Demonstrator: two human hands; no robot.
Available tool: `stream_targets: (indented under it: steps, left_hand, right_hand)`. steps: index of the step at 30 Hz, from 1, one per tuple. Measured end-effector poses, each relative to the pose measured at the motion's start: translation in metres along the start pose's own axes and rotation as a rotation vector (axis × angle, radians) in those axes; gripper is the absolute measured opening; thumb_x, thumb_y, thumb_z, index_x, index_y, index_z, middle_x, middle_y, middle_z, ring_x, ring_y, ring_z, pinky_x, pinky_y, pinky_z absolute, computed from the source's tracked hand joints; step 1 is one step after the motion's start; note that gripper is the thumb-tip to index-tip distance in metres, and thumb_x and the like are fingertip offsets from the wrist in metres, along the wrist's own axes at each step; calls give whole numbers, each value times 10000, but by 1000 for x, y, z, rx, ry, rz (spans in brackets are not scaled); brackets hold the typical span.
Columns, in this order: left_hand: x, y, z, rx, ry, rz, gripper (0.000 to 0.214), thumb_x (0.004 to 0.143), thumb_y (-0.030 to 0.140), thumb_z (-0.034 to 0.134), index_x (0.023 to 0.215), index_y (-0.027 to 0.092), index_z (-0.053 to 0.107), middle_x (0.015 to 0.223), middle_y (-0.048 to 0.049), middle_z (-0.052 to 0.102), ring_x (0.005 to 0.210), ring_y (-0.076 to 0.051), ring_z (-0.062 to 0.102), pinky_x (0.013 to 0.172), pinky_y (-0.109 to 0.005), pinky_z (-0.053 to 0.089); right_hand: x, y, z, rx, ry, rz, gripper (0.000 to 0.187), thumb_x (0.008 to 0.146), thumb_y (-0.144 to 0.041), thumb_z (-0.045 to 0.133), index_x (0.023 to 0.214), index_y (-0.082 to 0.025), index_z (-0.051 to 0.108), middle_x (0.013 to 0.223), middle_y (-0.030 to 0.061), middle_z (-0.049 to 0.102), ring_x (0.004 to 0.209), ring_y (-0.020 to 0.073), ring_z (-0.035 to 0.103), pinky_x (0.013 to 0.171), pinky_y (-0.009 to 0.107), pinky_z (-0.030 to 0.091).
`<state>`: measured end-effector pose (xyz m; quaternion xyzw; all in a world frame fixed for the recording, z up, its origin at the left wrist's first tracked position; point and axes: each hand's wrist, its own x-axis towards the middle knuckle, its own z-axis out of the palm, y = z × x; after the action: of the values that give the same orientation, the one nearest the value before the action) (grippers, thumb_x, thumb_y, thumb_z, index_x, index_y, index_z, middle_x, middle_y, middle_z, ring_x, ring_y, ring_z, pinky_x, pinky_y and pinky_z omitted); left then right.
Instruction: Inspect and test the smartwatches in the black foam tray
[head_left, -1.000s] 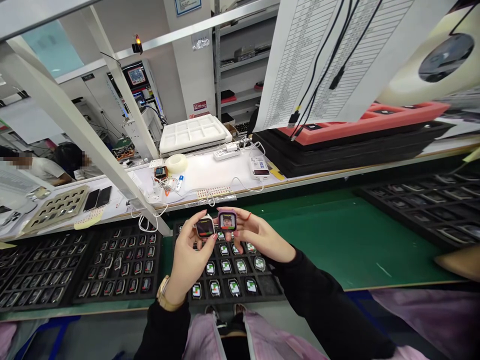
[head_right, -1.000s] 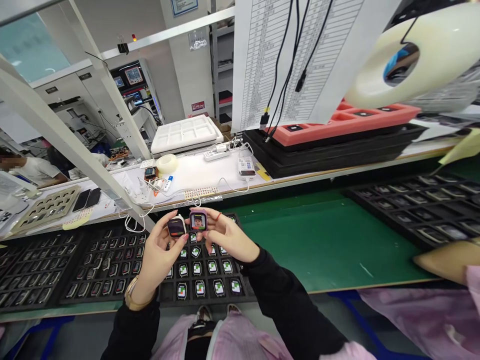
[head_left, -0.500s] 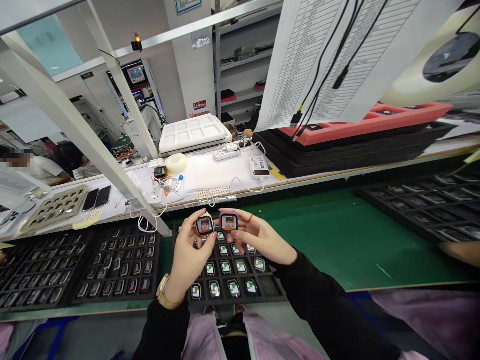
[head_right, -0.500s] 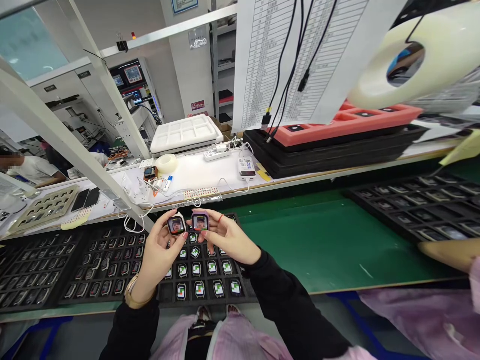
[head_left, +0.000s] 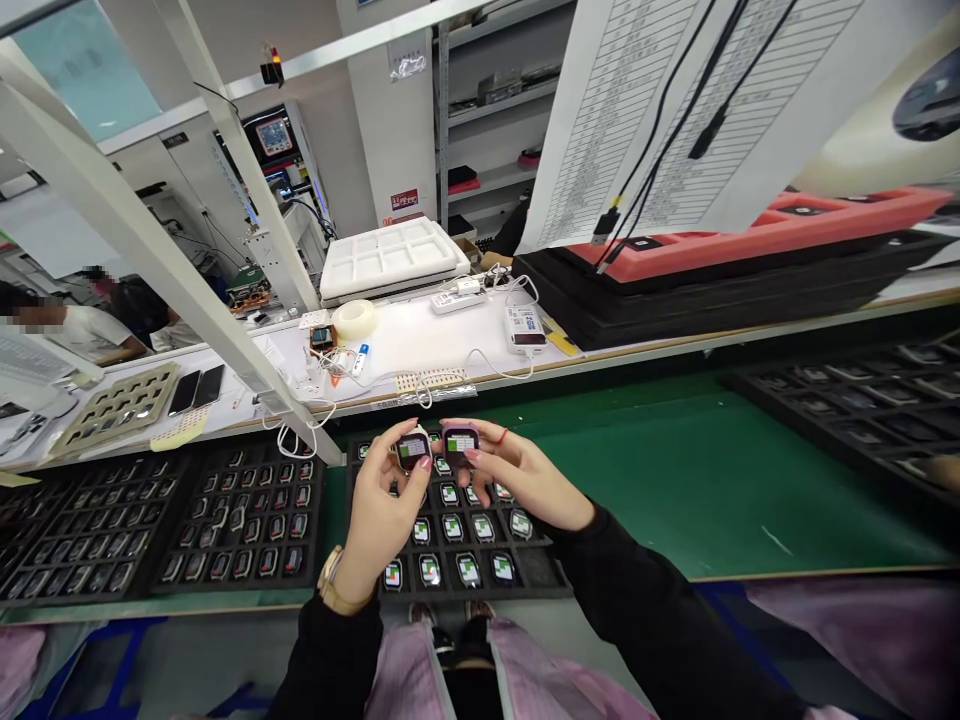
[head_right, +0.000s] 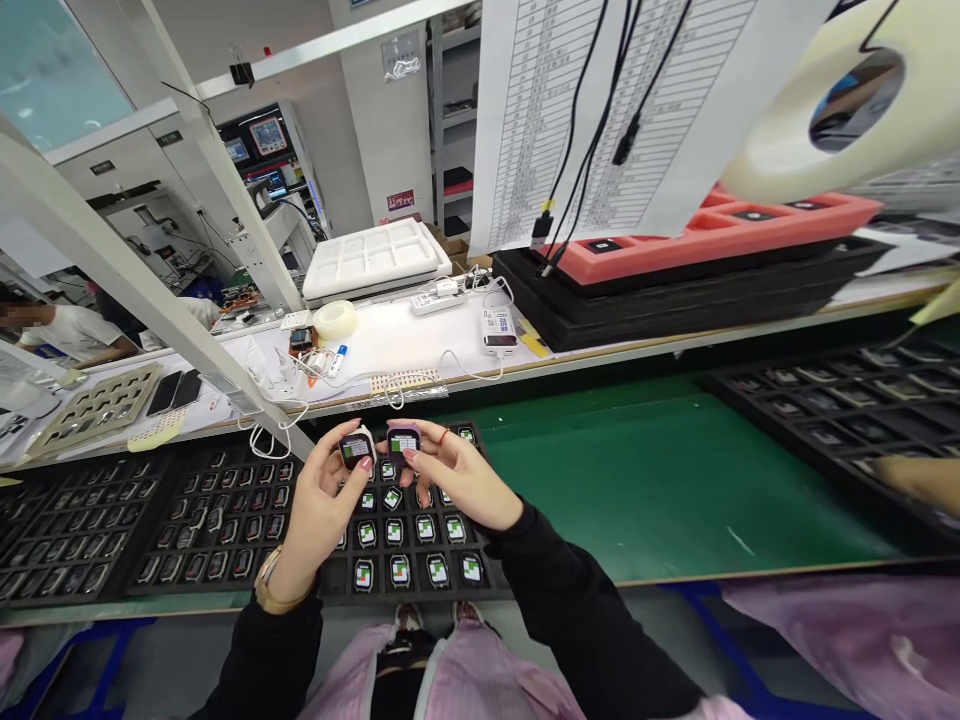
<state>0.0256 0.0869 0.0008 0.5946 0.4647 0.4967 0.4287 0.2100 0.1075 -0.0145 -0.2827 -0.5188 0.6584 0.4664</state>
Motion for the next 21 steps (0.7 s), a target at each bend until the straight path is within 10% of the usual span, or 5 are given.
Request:
stream_targets:
  steps: [21]
  left_hand:
    - [-1,-11,11,-102,-110,-36,394,871,279,624,1249,232,521,1201,-85,601,1065,-217,587,879,-296,486]
  right_hand:
    - [-9,6,-9,-42,16,15,494,868,-432,644,1255,-156,510,767,30,607,581,125,574,473,213,507]
